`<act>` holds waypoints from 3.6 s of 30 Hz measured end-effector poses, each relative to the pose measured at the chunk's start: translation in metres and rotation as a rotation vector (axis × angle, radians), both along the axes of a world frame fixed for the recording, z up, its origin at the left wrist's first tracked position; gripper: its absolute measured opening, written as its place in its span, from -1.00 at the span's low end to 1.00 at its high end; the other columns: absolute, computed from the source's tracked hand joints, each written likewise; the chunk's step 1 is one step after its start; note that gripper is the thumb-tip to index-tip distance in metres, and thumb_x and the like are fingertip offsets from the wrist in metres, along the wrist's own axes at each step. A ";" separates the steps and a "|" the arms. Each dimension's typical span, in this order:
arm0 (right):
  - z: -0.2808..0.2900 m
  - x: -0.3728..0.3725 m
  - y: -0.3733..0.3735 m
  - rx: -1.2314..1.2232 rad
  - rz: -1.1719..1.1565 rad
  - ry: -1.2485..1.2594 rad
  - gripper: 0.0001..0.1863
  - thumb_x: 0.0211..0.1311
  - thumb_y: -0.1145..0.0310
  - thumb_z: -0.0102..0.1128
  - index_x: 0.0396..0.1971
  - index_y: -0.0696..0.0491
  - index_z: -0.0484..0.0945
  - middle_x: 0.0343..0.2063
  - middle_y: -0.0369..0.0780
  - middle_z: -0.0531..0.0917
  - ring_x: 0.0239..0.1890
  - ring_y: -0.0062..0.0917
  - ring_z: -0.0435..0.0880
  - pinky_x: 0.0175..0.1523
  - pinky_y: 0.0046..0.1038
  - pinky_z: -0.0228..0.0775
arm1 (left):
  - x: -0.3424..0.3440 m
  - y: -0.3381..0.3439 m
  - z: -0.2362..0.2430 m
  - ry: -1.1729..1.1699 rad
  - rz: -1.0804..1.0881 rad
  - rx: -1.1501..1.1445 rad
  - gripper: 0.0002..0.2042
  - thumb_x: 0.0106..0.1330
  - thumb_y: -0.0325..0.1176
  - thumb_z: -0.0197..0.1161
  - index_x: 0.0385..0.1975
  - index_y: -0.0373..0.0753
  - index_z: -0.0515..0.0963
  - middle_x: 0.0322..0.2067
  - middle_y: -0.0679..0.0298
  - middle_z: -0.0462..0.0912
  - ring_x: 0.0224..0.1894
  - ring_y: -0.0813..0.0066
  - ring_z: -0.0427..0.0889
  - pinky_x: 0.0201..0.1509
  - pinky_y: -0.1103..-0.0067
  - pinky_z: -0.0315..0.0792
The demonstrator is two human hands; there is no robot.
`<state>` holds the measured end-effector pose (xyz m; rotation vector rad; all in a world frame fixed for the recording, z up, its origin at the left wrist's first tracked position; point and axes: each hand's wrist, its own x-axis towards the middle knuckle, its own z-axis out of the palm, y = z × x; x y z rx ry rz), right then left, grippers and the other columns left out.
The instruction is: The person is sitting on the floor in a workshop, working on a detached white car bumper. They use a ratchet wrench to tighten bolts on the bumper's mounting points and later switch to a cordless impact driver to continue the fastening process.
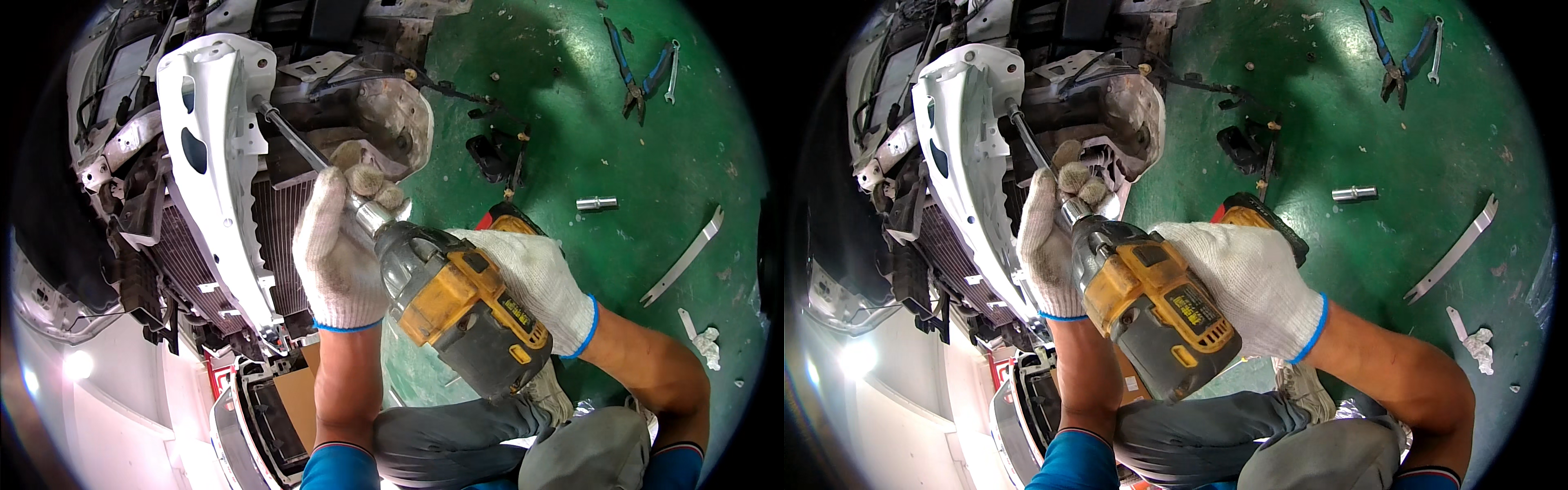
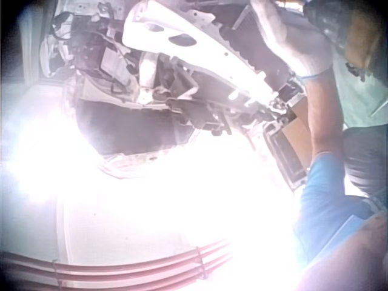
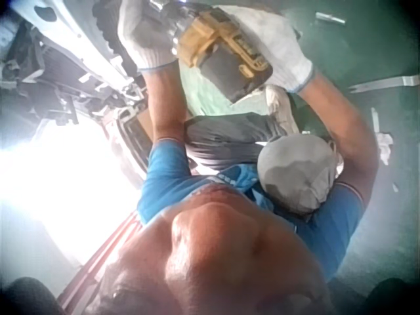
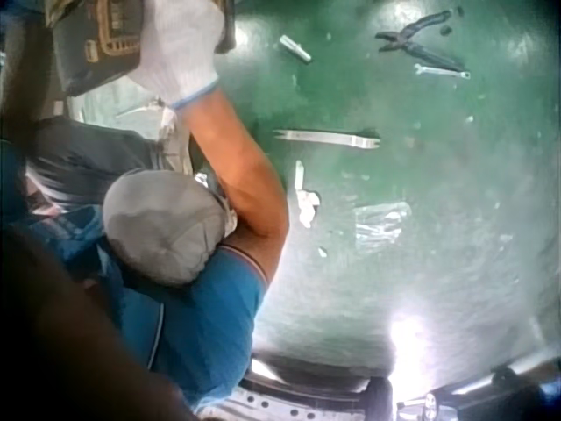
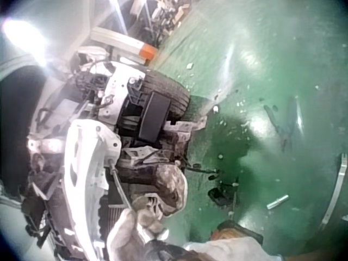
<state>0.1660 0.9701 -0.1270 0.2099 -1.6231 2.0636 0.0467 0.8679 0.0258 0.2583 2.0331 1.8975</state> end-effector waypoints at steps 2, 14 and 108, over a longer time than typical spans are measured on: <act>0.004 0.000 0.001 -0.010 -0.005 0.010 -0.27 -0.12 0.19 0.57 0.12 0.10 0.54 -0.14 -0.15 0.74 -0.14 -0.21 0.78 -0.09 -0.33 0.64 | 0.003 0.003 0.003 0.007 0.021 -0.008 -0.62 0.57 -0.22 0.10 0.17 -0.40 0.47 -0.24 0.20 0.59 -0.20 0.34 0.57 -0.01 0.42 0.46; 0.055 0.015 0.007 -0.023 0.201 -0.156 -0.39 0.15 0.48 0.37 0.25 0.14 0.48 0.00 -0.12 0.70 -0.03 -0.30 0.75 0.08 -0.40 0.60 | 0.004 0.002 0.019 -0.135 0.062 0.194 -0.56 0.60 -0.22 0.08 0.28 -0.46 0.40 -0.24 0.23 0.58 -0.22 0.40 0.54 -0.17 0.49 0.50; -0.043 0.069 0.004 -0.172 -0.027 -0.055 -0.34 0.07 0.43 0.43 0.24 0.17 0.50 0.07 -0.08 0.67 0.04 -0.27 0.73 0.18 -0.36 0.57 | 0.068 0.021 -0.042 -0.379 -0.029 0.074 -0.48 0.53 -0.26 0.20 0.28 -0.44 0.18 -0.12 -0.04 0.63 -0.10 0.19 0.66 0.10 0.30 0.53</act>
